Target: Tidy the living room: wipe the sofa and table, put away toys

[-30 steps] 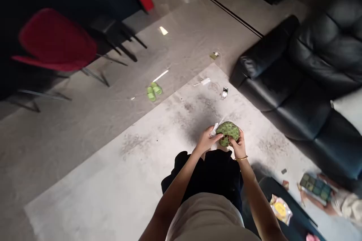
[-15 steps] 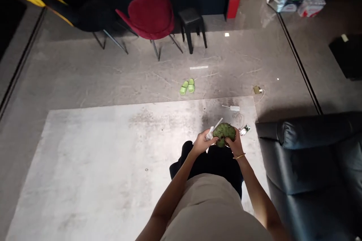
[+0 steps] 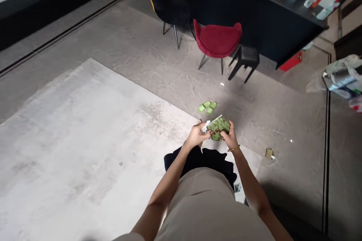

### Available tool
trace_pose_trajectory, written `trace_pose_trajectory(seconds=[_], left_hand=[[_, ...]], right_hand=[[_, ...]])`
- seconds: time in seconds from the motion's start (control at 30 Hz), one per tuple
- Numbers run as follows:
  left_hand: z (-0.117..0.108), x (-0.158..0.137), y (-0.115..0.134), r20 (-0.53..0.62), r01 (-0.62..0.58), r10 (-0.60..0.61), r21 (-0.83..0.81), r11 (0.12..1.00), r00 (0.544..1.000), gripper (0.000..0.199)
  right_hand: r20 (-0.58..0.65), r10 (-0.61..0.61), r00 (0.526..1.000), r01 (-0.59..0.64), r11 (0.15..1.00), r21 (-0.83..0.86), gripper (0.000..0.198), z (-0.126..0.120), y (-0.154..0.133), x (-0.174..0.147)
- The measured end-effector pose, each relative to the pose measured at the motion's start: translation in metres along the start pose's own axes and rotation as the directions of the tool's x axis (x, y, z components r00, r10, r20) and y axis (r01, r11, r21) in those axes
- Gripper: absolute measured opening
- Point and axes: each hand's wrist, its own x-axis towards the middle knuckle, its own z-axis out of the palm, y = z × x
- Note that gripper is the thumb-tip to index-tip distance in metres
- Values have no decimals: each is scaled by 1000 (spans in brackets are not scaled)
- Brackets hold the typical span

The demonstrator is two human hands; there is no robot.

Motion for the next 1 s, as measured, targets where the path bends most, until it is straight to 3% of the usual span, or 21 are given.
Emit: trace_pose_trajectory(seconds=[0.1,0.2,0.33,0.5,0.6,0.67,0.77,0.83,0.87,1.0], left_hand=[[-44,85,23,-75,-38,37,-18,999,996,8],[-81,144,43,-152,-62,55,-40,997,987,9],[-118,196,54,-293,-19,-17,-122,992,956,13],[-165,253,50,-503,-15,-136,-285,958,853,21],[-188,288,46,-652,-59,-230,-390,919,723,34],[-193,312,44,-758,-125,-293,-440,889,583,42],[-192,343,42,-861,-245,-380,-470,848,338,48],[-189,355,44,-883,-296,-414,-465,834,221,48],[-189,358,46,-886,-317,-425,-464,827,186,48],[-189,351,56,-876,-398,-469,-472,786,114,48]], right_hand=[[59,-61,996,65,996,-59,66,45,-56,78],[132,-78,988,89,993,-81,68,84,-103,136],[253,-72,965,105,987,-119,66,130,-150,199],[480,-64,875,169,969,-179,59,193,-191,290],[645,-11,764,212,949,-235,52,239,-214,351],[747,2,665,289,921,-260,53,268,-229,387],[851,32,525,387,881,-271,56,306,-247,425],[897,58,439,424,867,-263,58,325,-253,440],[915,68,397,436,863,-254,60,333,-255,444],[962,123,244,450,864,-224,62,357,-258,444]])
